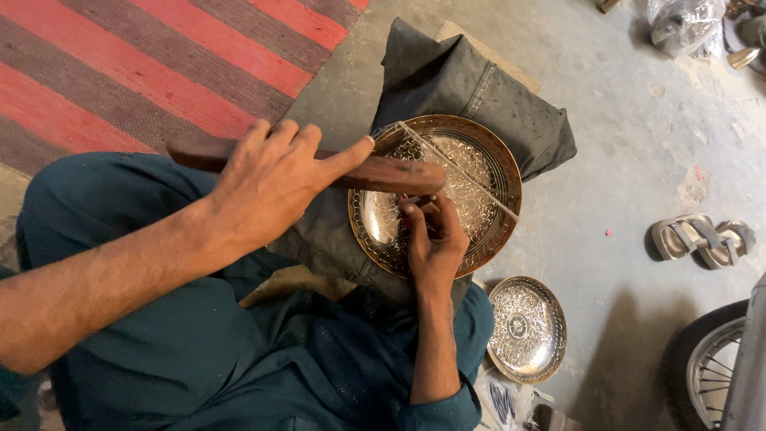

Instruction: The person sits on the floor with an ornate brass plate on a cloth cushion and decorates its surface by hand, holding a small punch against the metal and striking it with a wooden mallet to work the pattern, occasionally repositioning the punch and adjusting a cord laid across the plate.

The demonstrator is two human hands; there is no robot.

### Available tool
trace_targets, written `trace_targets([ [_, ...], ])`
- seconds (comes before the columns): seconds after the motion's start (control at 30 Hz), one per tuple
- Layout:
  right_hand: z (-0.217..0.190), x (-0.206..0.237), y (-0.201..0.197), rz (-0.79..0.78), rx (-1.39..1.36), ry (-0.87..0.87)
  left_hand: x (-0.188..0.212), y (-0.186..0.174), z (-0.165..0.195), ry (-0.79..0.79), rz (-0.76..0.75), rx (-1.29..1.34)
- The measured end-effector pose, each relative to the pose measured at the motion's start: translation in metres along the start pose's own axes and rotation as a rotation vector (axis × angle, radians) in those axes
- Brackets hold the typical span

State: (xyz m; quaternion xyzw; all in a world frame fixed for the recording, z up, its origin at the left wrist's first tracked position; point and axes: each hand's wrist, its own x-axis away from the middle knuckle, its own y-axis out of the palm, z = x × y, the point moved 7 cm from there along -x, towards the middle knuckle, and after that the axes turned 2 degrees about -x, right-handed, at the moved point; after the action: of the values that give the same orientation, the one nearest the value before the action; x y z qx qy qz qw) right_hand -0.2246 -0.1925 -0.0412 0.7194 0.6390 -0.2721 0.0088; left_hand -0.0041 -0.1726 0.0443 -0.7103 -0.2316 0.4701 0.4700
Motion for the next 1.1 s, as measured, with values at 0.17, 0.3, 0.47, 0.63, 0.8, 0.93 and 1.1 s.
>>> trace_targets([
  [0.17, 0.004, 0.002, 0.001, 0.011, -0.125, -0.015, -0.001, 0.005, -0.003, -0.072, -0.070, 0.322],
  [0.3, 0.010, 0.002, 0.002, -0.005, -0.095, 0.056, 0.001, 0.003, 0.001, 0.007, -0.008, 0.100],
  [0.47, 0.007, 0.001, 0.002, 0.012, -0.115, 0.046, 0.001, 0.008, 0.000, 0.046, -0.007, -0.024],
  [0.63, 0.005, 0.002, 0.001, 0.015, -0.057, 0.009, 0.001, 0.006, 0.001, 0.081, 0.039, -0.171],
  [0.8, 0.007, 0.001, 0.000, 0.016, 0.048, 0.016, -0.001, 0.009, -0.004, 0.055, 0.036, -0.069],
  [0.93, 0.003, 0.002, 0.003, -0.013, -0.137, -0.015, -0.002, 0.010, -0.012, -0.014, 0.052, 0.200],
  [1.1, 0.006, 0.002, 0.001, -0.006, -0.081, -0.022, -0.001, 0.010, -0.010, 0.022, 0.052, 0.061],
])
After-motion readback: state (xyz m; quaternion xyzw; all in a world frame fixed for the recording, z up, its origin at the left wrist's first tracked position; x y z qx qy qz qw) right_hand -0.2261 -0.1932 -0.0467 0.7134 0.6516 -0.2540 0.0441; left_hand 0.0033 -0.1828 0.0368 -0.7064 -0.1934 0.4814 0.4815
